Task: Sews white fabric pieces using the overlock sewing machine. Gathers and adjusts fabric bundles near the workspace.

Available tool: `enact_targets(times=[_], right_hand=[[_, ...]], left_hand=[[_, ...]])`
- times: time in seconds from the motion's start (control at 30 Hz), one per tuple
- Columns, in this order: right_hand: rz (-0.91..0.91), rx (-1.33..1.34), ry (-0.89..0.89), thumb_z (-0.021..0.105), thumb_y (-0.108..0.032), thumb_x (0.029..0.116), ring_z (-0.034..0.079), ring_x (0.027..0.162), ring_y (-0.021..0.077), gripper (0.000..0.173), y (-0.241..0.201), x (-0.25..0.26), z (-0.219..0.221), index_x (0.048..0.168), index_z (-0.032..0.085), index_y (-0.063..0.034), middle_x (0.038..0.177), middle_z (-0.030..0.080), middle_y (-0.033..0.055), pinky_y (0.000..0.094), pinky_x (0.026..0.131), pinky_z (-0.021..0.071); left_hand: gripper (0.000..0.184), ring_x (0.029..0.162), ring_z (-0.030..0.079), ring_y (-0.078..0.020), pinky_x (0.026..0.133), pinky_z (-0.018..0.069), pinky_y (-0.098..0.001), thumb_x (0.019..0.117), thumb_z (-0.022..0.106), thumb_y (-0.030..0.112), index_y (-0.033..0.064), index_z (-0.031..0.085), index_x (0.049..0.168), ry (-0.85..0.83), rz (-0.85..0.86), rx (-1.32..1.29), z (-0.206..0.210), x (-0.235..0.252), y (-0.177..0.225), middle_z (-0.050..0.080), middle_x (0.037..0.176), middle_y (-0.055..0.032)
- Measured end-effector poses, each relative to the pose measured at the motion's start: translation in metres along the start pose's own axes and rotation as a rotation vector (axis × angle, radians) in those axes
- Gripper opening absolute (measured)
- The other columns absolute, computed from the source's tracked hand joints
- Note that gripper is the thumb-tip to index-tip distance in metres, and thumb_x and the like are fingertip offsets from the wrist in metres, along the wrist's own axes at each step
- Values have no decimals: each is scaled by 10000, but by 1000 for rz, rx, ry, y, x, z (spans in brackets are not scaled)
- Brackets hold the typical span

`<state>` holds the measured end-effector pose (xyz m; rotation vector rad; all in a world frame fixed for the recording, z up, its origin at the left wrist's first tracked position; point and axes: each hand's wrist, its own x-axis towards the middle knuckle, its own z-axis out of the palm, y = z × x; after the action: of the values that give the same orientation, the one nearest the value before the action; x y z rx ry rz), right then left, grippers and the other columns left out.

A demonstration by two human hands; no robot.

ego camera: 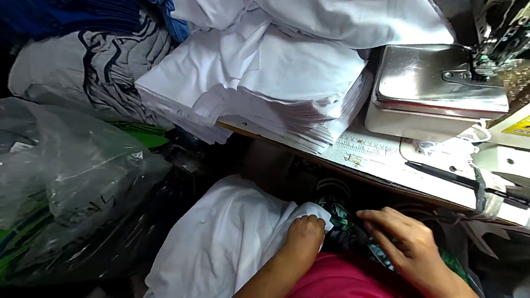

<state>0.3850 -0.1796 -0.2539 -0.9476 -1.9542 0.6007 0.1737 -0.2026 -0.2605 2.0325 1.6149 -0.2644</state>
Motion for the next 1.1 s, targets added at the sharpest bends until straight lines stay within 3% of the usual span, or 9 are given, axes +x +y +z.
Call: enact_targets(times=[0.13,0.23,0.33,0.5,0.73,0.83,0.93,1.03,1.1], right_hand=[[311,90,-225,532,-225,1012,709,829,118,284,4,-10,19,1051,768,-73,934,747,68,265,761,581],[601,176,-545,530,-213,1035,703,1012,232,299,3,-2,23,1143,748,-39,1100,736,134,422,929,543],[681,192,-759,521,-226,1052,666,1141,275,322,5,3,35,1200,728,-29,1183,714,166,467,1030,485],[667,202,-855,523,-381,1058,665,1085,276,429,3,13,49,1129,735,-15,1115,713,173,472,986,486],[613,170,-840,533,-280,1042,630,874,274,390,6,12,62,896,681,50,884,652,178,454,820,478],[654,110,-895,529,-255,1034,641,910,319,372,5,13,57,894,665,61,915,659,204,497,842,482],[726,43,-976,511,-270,1045,645,965,330,373,6,12,55,935,666,51,974,669,210,509,879,476],[736,16,-1032,511,-276,1048,646,972,337,372,8,12,56,953,672,47,984,673,211,516,885,472],[731,2,-1059,511,-280,1050,651,1000,342,375,9,13,57,976,684,45,1011,683,213,523,904,474]], left_hand=[[303,1075,692,-411,942,524,-551,1050,500,141,-48,727,1116,-75,13,-138,-7,3,-17,716,1088,-254],[288,1056,704,-370,951,524,-522,1030,525,137,-35,747,1092,-3,18,-282,-4,-1,-27,733,1064,-229],[252,942,725,-313,885,558,-464,993,572,131,-23,769,1022,171,29,-430,9,-6,-36,748,983,-192],[191,814,735,-222,785,599,-359,940,631,123,0,777,932,423,67,-544,30,-12,-39,749,888,-142],[184,793,720,-171,767,587,-295,932,617,91,-21,763,932,458,86,-670,31,-14,-45,747,886,-139],[195,792,656,-51,769,558,-254,992,515,15,-68,688,1021,552,-195,-1082,13,-22,-57,708,893,-55],[372,952,639,-31,847,557,-268,1120,336,258,16,546,1309,982,-577,-1423,-6,-48,-89,660,1089,-30],[505,1296,527,-168,1066,455,-346,1132,201,266,-39,351,1505,1179,-675,-1246,-8,-94,-115,510,1452,-179],[418,1395,476,-231,1162,357,-292,1081,285,3,-197,367,1439,869,-1024,-766,-36,-133,-79,472,1488,-288]])
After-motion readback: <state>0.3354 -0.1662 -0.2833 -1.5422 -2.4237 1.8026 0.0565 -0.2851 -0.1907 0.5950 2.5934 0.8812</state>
